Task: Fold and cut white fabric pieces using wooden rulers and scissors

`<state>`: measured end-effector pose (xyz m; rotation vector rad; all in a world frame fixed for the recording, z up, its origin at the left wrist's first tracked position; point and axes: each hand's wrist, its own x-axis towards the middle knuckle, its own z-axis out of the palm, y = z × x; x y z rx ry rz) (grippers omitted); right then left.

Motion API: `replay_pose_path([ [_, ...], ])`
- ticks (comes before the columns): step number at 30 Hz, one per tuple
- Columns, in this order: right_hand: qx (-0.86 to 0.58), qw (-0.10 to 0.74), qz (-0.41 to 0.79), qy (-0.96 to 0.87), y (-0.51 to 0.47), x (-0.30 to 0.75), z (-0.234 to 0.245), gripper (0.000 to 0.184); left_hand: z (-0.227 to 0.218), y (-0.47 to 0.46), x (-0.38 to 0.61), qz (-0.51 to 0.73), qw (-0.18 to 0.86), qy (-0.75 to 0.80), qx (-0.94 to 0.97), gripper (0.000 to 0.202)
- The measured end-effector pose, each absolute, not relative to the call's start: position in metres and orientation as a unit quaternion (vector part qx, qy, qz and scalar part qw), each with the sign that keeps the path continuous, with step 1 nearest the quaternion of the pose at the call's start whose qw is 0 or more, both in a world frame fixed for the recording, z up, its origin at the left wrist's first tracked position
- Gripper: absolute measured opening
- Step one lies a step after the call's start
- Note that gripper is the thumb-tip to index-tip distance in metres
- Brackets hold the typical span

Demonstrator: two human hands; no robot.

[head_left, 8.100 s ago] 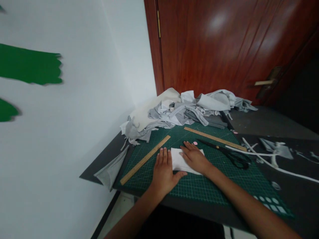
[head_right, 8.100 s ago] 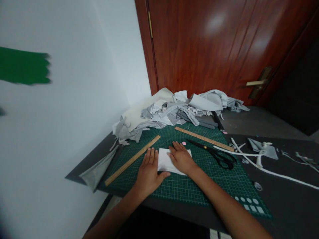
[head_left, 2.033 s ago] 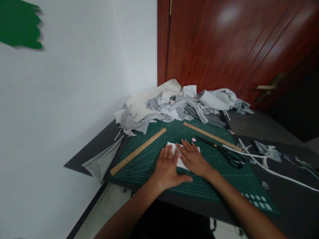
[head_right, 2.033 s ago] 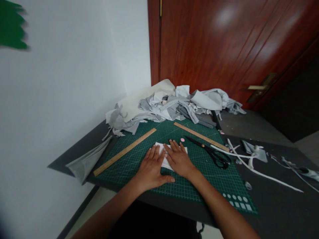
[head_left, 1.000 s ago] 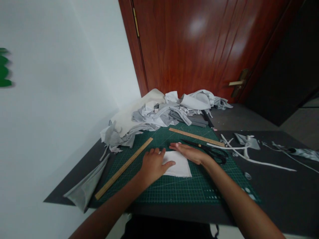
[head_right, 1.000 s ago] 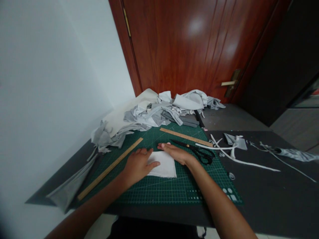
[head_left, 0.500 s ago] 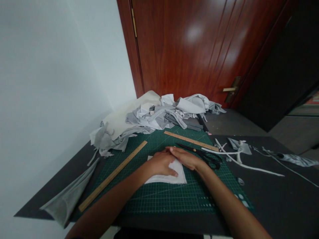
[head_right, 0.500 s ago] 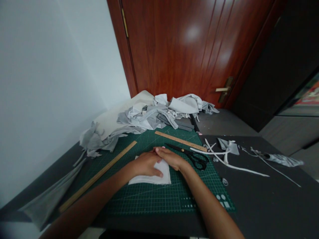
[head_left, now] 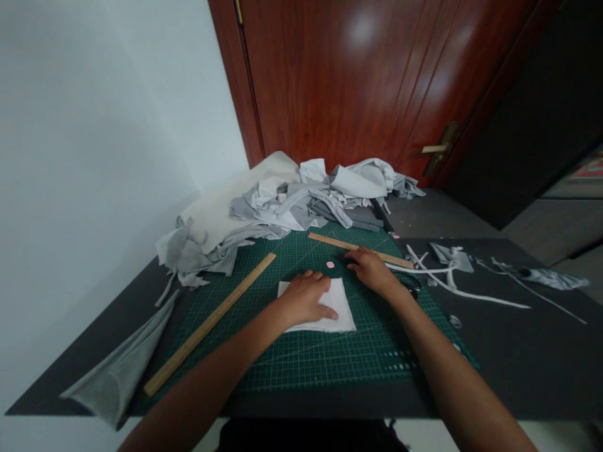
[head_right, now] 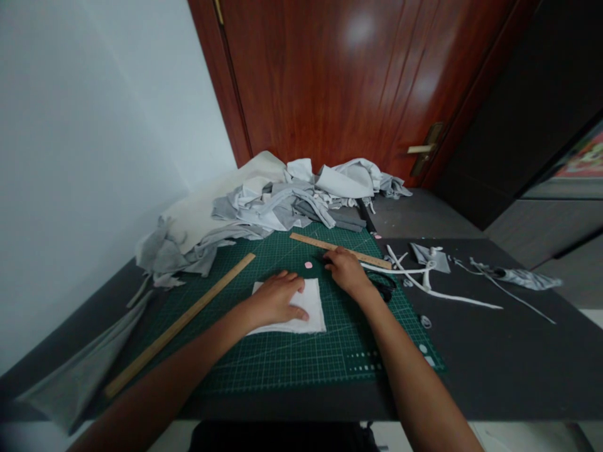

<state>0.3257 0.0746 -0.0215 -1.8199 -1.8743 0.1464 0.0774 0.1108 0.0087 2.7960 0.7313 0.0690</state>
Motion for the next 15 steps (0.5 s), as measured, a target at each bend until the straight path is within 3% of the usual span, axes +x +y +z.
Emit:
replay_pose_path([
  [5,-0.725,0.199,0.069,-0.656,0.061,0.351,-0.016,0.027,0.014,0.104,0.075,0.003,0.130,0.248,0.960,0.082],
  [10,-0.790,0.152,-0.033,-0.592,0.047,0.361,-0.013,0.027,0.017,0.095,0.073,-0.002,0.121,0.237,0.964,0.072],
  [13,-0.754,0.208,-0.060,-0.621,0.048,0.331,-0.002,0.023,0.017,0.092,0.073,0.004,0.113,0.239,0.965,0.071],
  [15,-0.669,0.289,0.057,-0.682,0.048,0.303,0.007,0.021,0.015,0.092,0.073,0.007,0.112,0.238,0.965,0.069],
])
